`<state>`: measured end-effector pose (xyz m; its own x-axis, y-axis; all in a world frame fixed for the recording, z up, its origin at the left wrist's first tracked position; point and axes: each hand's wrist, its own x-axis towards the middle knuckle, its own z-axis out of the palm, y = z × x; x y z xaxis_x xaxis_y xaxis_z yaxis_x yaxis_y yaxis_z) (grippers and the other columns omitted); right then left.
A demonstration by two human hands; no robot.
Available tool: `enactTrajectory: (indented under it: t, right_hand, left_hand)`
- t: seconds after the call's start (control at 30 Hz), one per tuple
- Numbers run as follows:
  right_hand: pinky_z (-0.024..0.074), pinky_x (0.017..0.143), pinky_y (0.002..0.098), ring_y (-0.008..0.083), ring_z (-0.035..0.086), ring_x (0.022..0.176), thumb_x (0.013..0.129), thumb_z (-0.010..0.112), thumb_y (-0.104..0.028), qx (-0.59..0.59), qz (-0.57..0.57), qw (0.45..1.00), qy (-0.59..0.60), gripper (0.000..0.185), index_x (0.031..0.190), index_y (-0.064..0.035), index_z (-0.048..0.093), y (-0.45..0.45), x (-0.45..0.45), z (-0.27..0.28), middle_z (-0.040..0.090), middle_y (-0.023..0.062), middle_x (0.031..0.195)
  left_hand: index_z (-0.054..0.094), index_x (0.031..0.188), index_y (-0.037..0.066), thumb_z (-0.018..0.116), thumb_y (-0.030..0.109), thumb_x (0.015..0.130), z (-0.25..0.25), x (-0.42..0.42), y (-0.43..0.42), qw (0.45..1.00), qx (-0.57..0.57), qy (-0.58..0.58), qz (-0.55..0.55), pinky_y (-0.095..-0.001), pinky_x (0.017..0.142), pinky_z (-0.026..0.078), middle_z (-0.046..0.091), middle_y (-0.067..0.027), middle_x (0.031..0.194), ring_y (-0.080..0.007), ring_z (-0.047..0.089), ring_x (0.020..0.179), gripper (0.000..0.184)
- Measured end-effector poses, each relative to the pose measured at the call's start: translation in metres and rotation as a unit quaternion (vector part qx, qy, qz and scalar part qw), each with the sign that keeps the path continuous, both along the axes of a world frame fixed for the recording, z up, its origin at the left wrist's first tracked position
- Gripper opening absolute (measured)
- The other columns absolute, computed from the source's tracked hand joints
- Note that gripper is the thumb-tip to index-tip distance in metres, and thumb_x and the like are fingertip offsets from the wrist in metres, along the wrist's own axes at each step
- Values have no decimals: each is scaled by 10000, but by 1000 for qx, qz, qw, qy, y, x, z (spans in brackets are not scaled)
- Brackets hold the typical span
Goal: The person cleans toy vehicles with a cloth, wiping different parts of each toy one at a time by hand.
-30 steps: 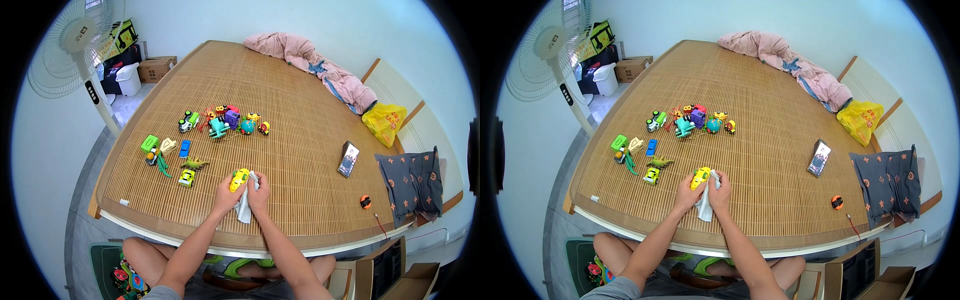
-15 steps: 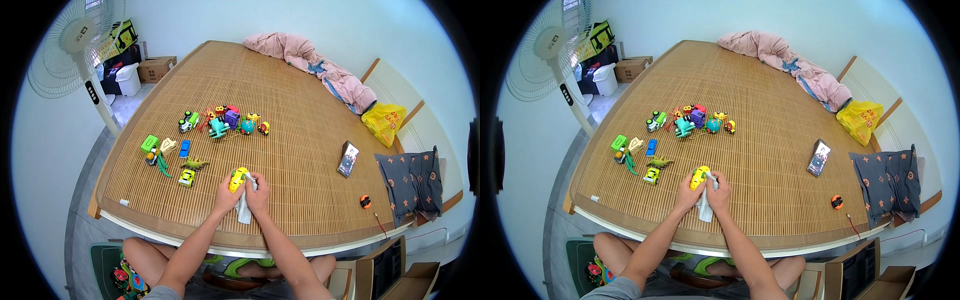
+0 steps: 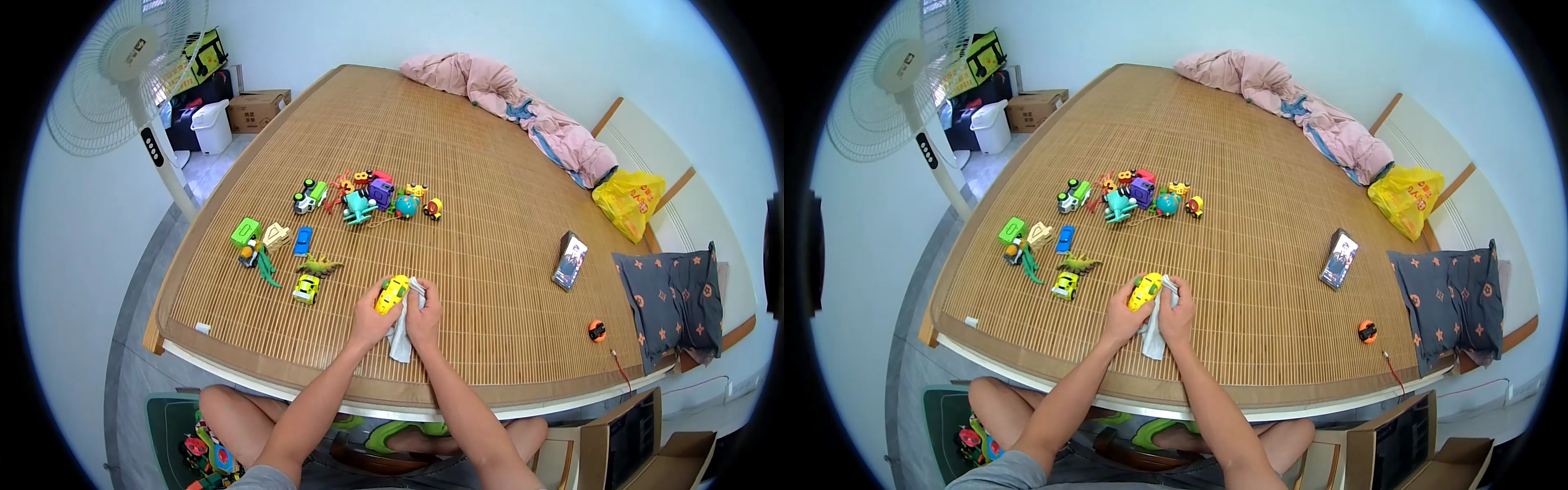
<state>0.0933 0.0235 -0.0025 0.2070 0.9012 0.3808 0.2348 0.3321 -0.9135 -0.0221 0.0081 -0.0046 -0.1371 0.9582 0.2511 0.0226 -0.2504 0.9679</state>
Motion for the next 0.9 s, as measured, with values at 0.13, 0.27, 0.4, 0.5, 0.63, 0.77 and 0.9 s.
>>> enactTrajectory:
  t: [0.13, 0.27, 0.4, 0.5, 0.63, 0.77, 0.9]
  right_hand:
    - [503, 762, 335, 214, 641, 875, 908, 548, -101, -5, -8, 1000, 6, 206, 1092, -11, 576, 2, 1, -3, 650, 134, 943]
    - [501, 759, 334, 212, 639, 870, 912, 545, -104, -19, -6, 1000, 11, 206, 1093, -10, 571, 2, 2, -1, 648, 132, 937]
    - [499, 753, 330, 205, 635, 861, 912, 538, -96, -26, -4, 1000, 10, 198, 1086, -7, 568, 1, 1, 3, 645, 128, 926]
    - [498, 746, 327, 198, 632, 852, 909, 532, -88, -24, 1, 1000, 17, 194, 1079, -1, 565, -1, 0, 7, 642, 127, 914]
    - [498, 744, 327, 195, 632, 849, 904, 533, -87, -34, 4, 999, 20, 198, 1078, 4, 565, -1, 0, 7, 643, 130, 912]
    - [499, 744, 330, 199, 637, 853, 899, 543, -93, -43, 0, 999, 17, 204, 1075, 7, 567, 1, 1, 1, 647, 142, 917]
    - [502, 728, 330, 203, 644, 829, 894, 549, -92, -31, 0, 999, 10, 210, 1077, 9, 568, 2, 1, 2, 651, 145, 894]
  left_hand:
    - [513, 1274, -7, 649, 55, 795, 14, -2, -6, 996, -61, -51, -46, -246, 574, 491, 621, -69, 905, -100, 589, 653, 502]
    - [495, 1297, 19, 612, 6, 819, 17, 1, -6, 993, -47, -92, -59, -191, 421, 410, 595, -13, 767, -51, 525, 505, 492]
    - [491, 1302, 19, 604, 14, 827, 18, 0, -7, 993, -48, -91, -65, -190, 418, 402, 598, -17, 775, -51, 519, 501, 488]
    - [487, 1307, 17, 598, 20, 831, 18, 0, -7, 991, -50, -104, -71, -191, 416, 398, 599, -19, 782, -51, 514, 498, 489]
    - [482, 1313, 13, 600, 24, 839, 18, 1, -7, 990, -55, -112, -66, -189, 416, 393, 599, -20, 789, -49, 509, 498, 489]
    - [481, 1314, 11, 601, 33, 850, 18, 1, -7, 990, -50, -112, -68, -184, 416, 388, 593, -16, 780, -44, 505, 501, 480]
    - [479, 1314, 9, 596, 38, 855, 17, 1, -6, 991, -44, -103, -66, -183, 416, 385, 589, -15, 778, -44, 507, 505, 475]
